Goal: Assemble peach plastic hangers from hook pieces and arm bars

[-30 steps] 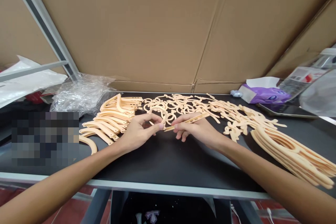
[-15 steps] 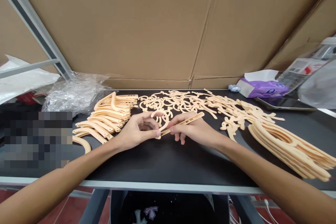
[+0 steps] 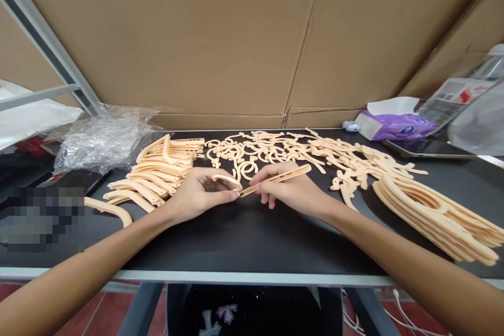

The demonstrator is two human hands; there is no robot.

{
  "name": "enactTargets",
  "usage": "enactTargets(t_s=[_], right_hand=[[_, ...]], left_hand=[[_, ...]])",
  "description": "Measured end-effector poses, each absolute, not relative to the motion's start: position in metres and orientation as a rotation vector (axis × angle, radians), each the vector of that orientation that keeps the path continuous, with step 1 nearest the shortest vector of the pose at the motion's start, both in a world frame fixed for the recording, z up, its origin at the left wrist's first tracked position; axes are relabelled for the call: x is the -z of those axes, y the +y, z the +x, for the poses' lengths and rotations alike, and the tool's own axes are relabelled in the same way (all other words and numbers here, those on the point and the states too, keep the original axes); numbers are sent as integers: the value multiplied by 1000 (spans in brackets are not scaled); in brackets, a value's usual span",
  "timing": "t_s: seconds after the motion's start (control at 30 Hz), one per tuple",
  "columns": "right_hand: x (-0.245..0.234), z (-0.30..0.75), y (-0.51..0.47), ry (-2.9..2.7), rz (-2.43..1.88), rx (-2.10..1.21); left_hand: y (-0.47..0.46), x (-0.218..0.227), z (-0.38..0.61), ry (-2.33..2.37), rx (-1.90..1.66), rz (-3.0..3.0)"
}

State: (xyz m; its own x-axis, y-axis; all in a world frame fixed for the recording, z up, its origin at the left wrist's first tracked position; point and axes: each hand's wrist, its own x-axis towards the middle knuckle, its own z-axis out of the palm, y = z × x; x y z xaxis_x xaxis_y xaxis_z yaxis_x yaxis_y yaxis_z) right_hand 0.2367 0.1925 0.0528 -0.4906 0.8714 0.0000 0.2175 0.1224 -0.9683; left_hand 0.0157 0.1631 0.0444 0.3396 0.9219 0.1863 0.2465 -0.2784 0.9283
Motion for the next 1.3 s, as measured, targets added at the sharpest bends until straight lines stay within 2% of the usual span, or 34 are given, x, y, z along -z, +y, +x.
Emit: enactTargets(t_s=[0.8, 1.3], right_hand=[[-57, 241, 192, -1885, -1080, -1221], [-44, 236, 199, -1661, -1097, -1543]], left_hand=[[161, -39, 15, 1131, -1053, 2143], [162, -34, 16, 1169, -1000, 2092]])
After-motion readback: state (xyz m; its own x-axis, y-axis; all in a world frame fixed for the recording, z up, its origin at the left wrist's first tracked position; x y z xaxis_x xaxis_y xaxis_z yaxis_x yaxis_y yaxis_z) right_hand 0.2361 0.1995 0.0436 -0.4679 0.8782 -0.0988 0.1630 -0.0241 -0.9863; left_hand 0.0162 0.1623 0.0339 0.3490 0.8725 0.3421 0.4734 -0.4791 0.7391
